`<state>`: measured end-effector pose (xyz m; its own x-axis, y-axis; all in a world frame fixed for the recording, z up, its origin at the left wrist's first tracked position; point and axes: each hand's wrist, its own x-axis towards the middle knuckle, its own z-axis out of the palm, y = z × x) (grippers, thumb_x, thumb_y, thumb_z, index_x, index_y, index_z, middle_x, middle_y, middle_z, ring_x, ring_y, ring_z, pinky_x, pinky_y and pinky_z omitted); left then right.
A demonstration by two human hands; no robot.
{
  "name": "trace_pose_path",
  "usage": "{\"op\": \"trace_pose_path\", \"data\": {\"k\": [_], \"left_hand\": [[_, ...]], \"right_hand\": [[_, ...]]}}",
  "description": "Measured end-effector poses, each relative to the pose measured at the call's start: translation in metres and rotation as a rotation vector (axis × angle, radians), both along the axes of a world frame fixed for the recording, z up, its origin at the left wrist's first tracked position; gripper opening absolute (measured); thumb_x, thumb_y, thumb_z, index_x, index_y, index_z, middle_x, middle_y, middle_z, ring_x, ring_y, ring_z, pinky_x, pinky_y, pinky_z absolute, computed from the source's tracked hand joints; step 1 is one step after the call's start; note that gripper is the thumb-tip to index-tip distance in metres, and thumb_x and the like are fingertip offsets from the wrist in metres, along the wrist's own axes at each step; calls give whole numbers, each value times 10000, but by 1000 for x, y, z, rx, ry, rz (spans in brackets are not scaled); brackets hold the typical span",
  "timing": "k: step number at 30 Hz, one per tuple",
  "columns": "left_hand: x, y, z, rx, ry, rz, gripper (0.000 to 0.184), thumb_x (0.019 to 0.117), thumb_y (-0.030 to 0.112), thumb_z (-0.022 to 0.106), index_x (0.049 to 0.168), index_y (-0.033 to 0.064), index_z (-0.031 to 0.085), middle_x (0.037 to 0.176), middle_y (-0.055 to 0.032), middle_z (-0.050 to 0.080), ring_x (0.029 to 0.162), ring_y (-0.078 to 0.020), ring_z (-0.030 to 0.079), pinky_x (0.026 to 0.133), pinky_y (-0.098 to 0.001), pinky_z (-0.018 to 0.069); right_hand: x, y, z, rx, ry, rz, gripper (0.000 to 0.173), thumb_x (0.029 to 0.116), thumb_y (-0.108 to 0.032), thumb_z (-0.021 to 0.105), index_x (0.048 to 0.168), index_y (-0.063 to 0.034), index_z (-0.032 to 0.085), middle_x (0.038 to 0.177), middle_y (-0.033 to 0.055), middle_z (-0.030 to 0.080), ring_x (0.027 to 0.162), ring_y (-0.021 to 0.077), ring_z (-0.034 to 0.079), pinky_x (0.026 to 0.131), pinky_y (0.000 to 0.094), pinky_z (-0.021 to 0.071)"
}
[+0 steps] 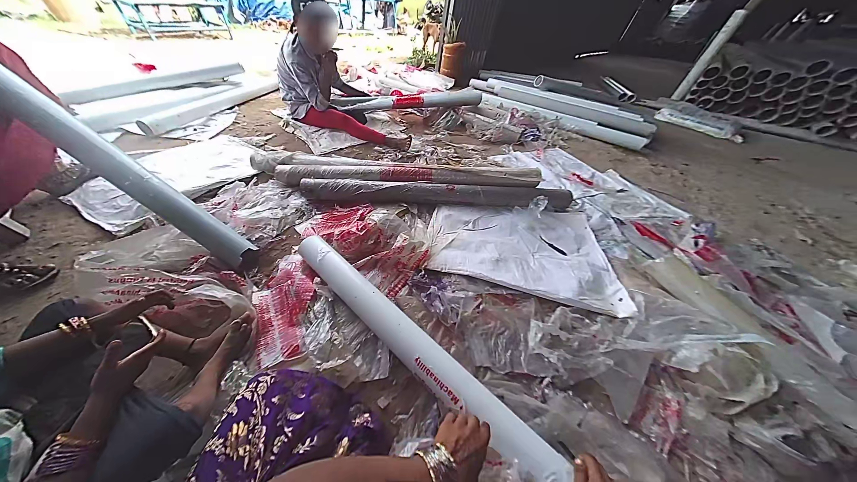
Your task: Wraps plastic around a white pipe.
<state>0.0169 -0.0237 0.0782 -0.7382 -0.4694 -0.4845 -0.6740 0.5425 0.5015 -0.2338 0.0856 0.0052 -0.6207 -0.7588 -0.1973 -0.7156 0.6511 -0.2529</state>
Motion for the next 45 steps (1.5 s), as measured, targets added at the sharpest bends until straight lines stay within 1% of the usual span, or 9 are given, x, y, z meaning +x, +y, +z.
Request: {"op": "trace_pose_path", "data": {"k": [6, 14, 19, 25, 29, 34, 39, 42, 45], "left_hand": [[15, -41, -43, -303, 329, -124, 474, 956, -19, 614, 1423, 61, 590, 1449, -202, 573, 1377, -404, 513, 1122, -565, 421], [24, -51, -77, -458, 520, -162, 152, 940, -12, 636, 1050, -21, 741, 1148, -210, 711, 1151, -396, 670, 952, -523, 556], [15, -49, -56, -232, 267, -183, 233, 1035, 20, 517, 1207, -68, 646, 1253, -272, 639, 1134, -440, 656, 974, -556, 520], [13, -26, -16, -14, -113, 15, 340, 1059, 18, 432, 1367, -64, 549, 1384, -304, 544, 1168, -460, 630, 994, -574, 510], [20, 4, -13, 143, -148, 37, 451, 1018, 104, 573, 1447, -13, 497, 1405, -289, 557, 1239, -473, 601, 992, -639, 503], [20, -23, -15, -127, 100, 63, 357, 1036, 148, 556, 1373, 41, 600, 1395, -209, 586, 1354, -411, 506, 1077, -575, 434], [34, -64, -39, -300, 212, 213, 429, 1020, 108, 566, 1447, 123, 588, 1575, -159, 473, 1477, -383, 406, 1167, -572, 354], [43, -57, -72, -357, 241, 192, 529, 1008, 93, 589, 1530, 109, 503, 1636, -184, 388, 1542, -402, 302, 1218, -592, 274], [41, -29, -89, -430, 246, 156, 692, 960, 70, 617, 1598, 29, 352, 1687, -242, 236, 1567, -440, 209, 1228, -566, 286]], "right_hand": [[2, 4, -1, -55, -10, 5, 390, 1079, -159, 406, 1235, 100, 652, 1267, 330, 656, 1226, 489, 620, 1053, 660, 423], [5, 1, -3, -33, -16, 2, 378, 1073, -164, 430, 1227, 93, 659, 1255, 323, 664, 1212, 492, 626, 1035, 673, 426], [4, 1, 3, 0, 45, -34, 353, 1076, -159, 446, 1228, 56, 682, 1250, 279, 686, 1210, 446, 643, 1042, 642, 437], [7, 5, -3, -42, 46, -4, 348, 1064, -140, 449, 1209, 75, 681, 1243, 307, 677, 1202, 489, 633, 1020, 672, 437], [6, 2, 1, -11, 17, -11, 358, 1070, -158, 444, 1225, 69, 673, 1271, 303, 666, 1218, 476, 629, 1028, 671, 431], [5, 3, -1, -21, 41, -7, 346, 1069, -151, 452, 1207, 63, 685, 1246, 300, 680, 1195, 479, 641, 1007, 678, 444], [4, 2, 0, -35, 30, -9, 351, 1068, -150, 453, 1211, 77, 680, 1244, 311, 677, 1190, 488, 642, 1002, 682, 444], [3, 1, 0, -25, 19, -9, 354, 1072, -154, 450, 1209, 79, 679, 1243, 317, 675, 1195, 497, 637, 1009, 684, 439], [2, 2, 0, -38, 18, -5, 354, 1070, -145, 444, 1196, 82, 685, 1231, 318, 678, 1189, 499, 639, 1008, 686, 440]]}}
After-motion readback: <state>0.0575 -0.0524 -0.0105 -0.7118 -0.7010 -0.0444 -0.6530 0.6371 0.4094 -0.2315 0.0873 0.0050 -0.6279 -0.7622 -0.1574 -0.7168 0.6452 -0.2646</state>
